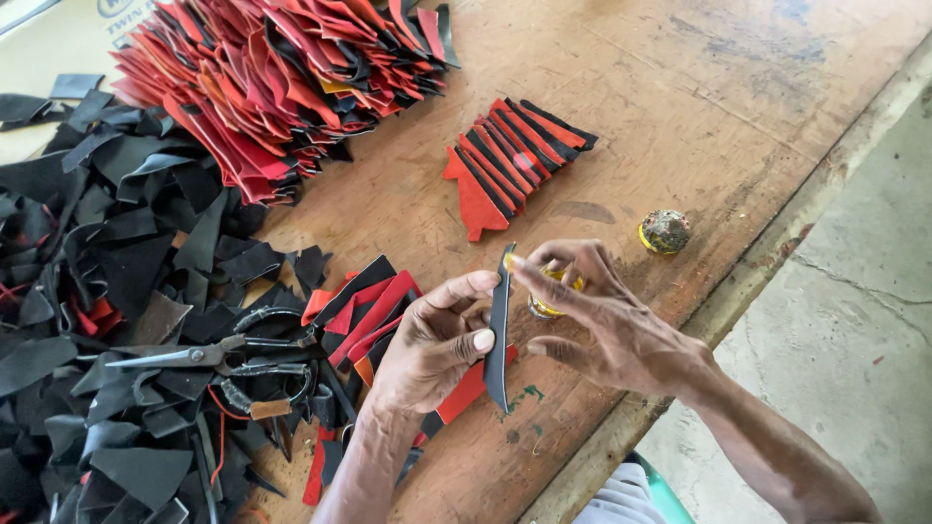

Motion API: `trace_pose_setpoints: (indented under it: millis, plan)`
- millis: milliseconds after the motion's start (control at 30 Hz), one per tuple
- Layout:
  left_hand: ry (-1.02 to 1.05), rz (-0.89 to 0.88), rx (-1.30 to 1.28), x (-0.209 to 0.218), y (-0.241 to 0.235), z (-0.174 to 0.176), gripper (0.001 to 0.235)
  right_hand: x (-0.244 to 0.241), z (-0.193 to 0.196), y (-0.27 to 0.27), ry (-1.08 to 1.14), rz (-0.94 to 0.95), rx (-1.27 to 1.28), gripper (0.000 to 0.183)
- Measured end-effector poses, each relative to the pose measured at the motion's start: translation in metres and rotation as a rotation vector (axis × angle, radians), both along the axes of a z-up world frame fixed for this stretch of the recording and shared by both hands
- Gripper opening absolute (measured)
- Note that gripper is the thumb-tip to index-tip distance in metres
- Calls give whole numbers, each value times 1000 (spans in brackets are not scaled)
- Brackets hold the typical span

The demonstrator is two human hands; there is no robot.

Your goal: The person repeatedly picks up red and black leather pieces, applies a yellow adhesive from a small jar to one edge, and stacks the treated pieces on the table. The process is repeated continuously throughout the clip.

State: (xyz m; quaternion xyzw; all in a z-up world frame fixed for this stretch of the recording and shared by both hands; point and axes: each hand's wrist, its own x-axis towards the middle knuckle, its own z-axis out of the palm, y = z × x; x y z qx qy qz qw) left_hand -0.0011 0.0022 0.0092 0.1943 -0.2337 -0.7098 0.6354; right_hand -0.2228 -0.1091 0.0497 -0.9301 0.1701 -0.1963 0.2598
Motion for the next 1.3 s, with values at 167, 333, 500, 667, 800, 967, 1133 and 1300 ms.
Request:
trace_pose_setpoints:
  millis: [167,333,500,667,800,967,1133,1300]
  plan:
    - [21,41,3,2,-1,1,52,-1,-16,9,-27,34,-117,83]
    - [47,110,12,1,-3,-3,54,-3,-32,26,-107,63,-232,86]
    - [79,162,-38,5,-3,-8,56,-5,-27,37,-222,85,-398,74]
    - [38,166,-38,3,-4,-9,55,0,-21,33,-56,14,-264,64]
    - [53,216,-2,7,-5,-5,57,9,-11,45,-100,210,-222,66]
    - [52,154,-27,1,-1,-4,55,14,-12,22,653,46,-327,63]
    - [29,127,-60,0,1,3,56,5,-12,0,-76,-195,-607,84]
    - [-34,125,-47,1,1,1,55,0,-26,4,-63,-96,-599,85]
